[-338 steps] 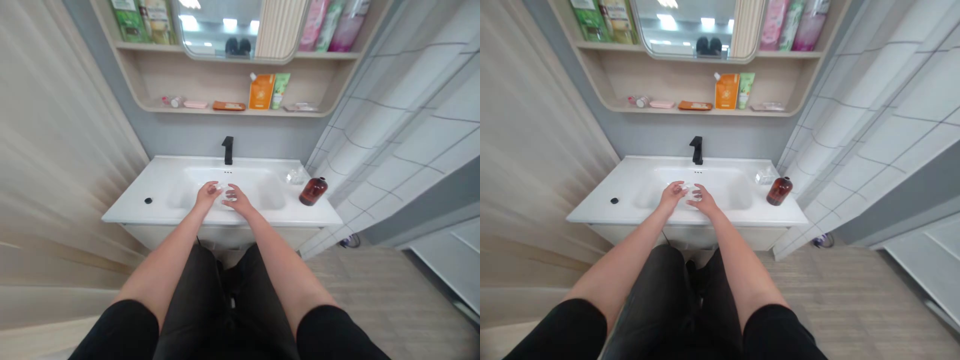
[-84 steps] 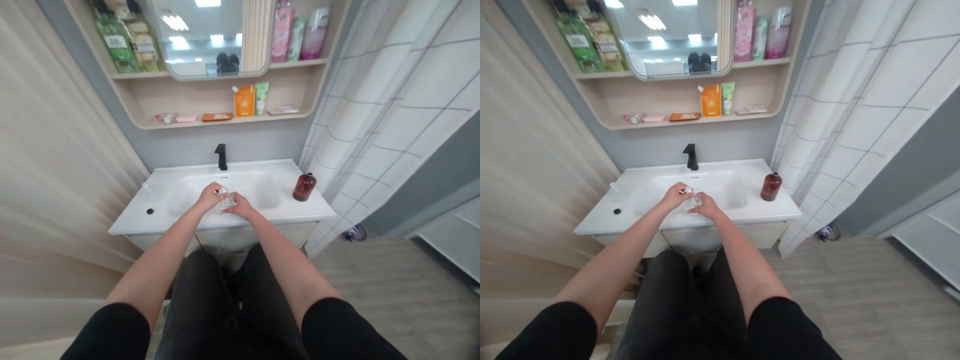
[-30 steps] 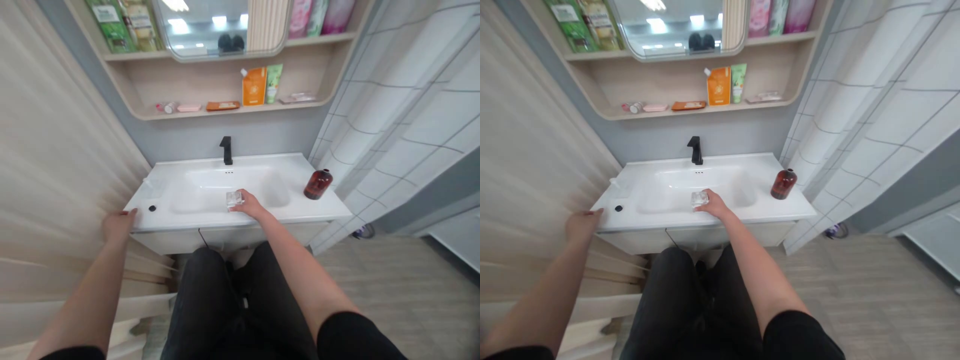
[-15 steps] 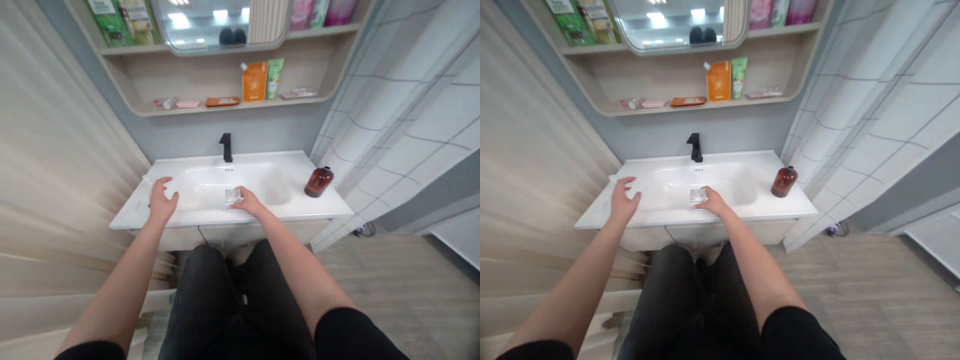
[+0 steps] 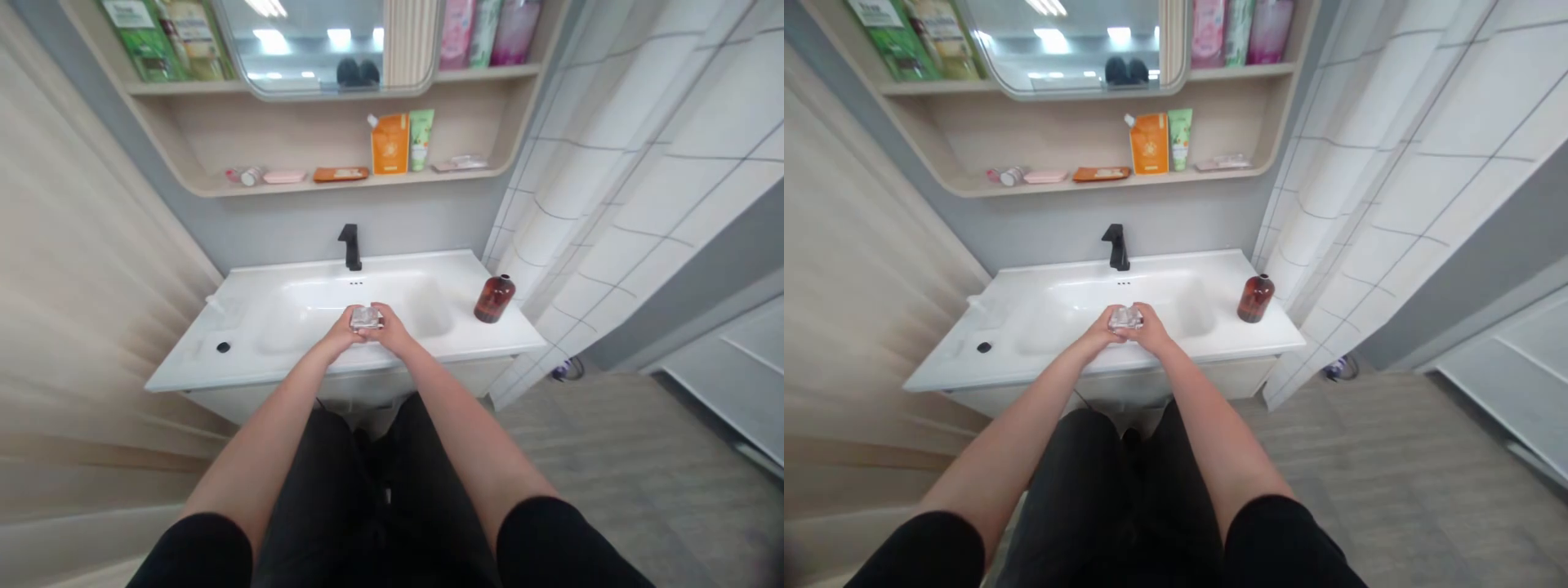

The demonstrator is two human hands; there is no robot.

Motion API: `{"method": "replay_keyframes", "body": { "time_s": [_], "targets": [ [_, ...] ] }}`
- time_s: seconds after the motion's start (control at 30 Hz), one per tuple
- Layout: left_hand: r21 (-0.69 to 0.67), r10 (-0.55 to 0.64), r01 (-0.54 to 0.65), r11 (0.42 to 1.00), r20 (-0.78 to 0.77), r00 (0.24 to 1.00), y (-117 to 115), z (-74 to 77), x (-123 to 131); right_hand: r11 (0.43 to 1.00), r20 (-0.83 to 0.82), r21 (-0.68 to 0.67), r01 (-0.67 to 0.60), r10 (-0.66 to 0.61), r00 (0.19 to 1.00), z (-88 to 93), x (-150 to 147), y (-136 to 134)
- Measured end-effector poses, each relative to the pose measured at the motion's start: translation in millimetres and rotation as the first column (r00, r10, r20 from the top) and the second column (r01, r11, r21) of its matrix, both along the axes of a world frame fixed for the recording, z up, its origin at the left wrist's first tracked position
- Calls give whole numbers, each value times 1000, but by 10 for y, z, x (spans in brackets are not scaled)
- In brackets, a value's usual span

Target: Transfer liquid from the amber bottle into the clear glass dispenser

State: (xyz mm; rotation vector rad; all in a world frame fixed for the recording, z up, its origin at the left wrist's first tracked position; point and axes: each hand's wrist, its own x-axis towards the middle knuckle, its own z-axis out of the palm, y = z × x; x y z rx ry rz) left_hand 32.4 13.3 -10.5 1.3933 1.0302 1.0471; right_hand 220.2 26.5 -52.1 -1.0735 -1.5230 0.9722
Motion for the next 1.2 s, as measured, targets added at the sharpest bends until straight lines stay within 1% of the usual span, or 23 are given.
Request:
{"method": "replay_keyframes", "body": {
  "time_s": [0.07,0.17,0.23,0.3,0.33,0.4,0.47,0.53,0.6,0.63,0.67,0.73,0.77,0.8,0.83,0.87,0.9,0.97,1.0,1.03,1.07,1.17,1.2],
  "targets": [
    [-9,-2,2,1000,28,1000,-35,-46,48,1000,-1,-2,-17,17,1000,-16,2,3],
    [28,9,-11,1000,52,999,-61,-73,47,999,0,-13,-36,36,999,-3,-9,-17],
    [38,16,-19,999,75,997,-62,-74,21,999,-8,-19,-49,49,999,38,-26,-41],
    [28,40,-44,999,125,991,-59,-77,-6,999,-23,-6,-32,31,999,99,-40,-75],
    [23,59,-63,998,151,987,-57,-82,-18,1000,-33,12,0,1,999,133,-39,-101],
    [21,100,-105,994,185,978,-53,-102,-36,991,-55,59,123,-120,991,194,6,-185],
    [23,136,-143,990,194,972,-44,-133,-47,954,-69,110,279,-273,960,233,144,-326],
    [25,167,-176,984,204,965,-26,-170,-51,899,-53,162,406,-403,914,248,418,-513],
    [25,196,-206,978,221,955,1,-207,-47,824,-14,219,522,-532,846,261,840,-704],
    [26,210,-222,975,227,951,15,-223,-43,766,-5,243,596,-613,790,273,1097,-780],
    [29,225,-238,971,228,947,29,-236,-38,679,-7,265,684,-708,706,292,1373,-834],
    [37,254,-267,963,207,945,48,-252,-26,454,-23,297,840,-876,482,344,1932,-856],
    [43,265,-278,960,189,945,53,-254,-21,398,-11,306,865,-907,421,370,2189,-821],
    [45,274,-285,957,174,946,55,-253,-16,381,12,302,874,-918,396,394,2416,-760],
    [46,277,-288,957,166,947,54,-250,-13,414,51,283,865,-907,418,412,2605,-677],
    [44,276,-286,957,162,947,51,-246,-11,467,86,246,849,-883,461,422,2751,-582],
    [42,273,-283,958,160,948,47,-241,-11,534,112,199,822,-845,522,426,2856,-482],
    [44,273,-282,958,154,950,40,-232,-14,651,124,99,753,-759,640,418,2958,-301],
    [45,276,-285,957,148,950,37,-227,-16,686,116,59,725,-726,678,411,2968,-232],
    [45,279,-288,957,145,949,34,-223,-19,704,106,26,710,-708,698,405,2959,-180],
    [44,279,-288,957,146,949,31,-218,-21,707,101,1,707,-704,703,402,2936,-147],
    [36,263,-271,962,161,951,19,-195,-19,671,140,-5,742,-734,665,418,2799,-130],
    [34,256,-264,964,159,954,13,-187,-16,671,159,11,742,-734,661,425,2727,-139]
  ]
}}
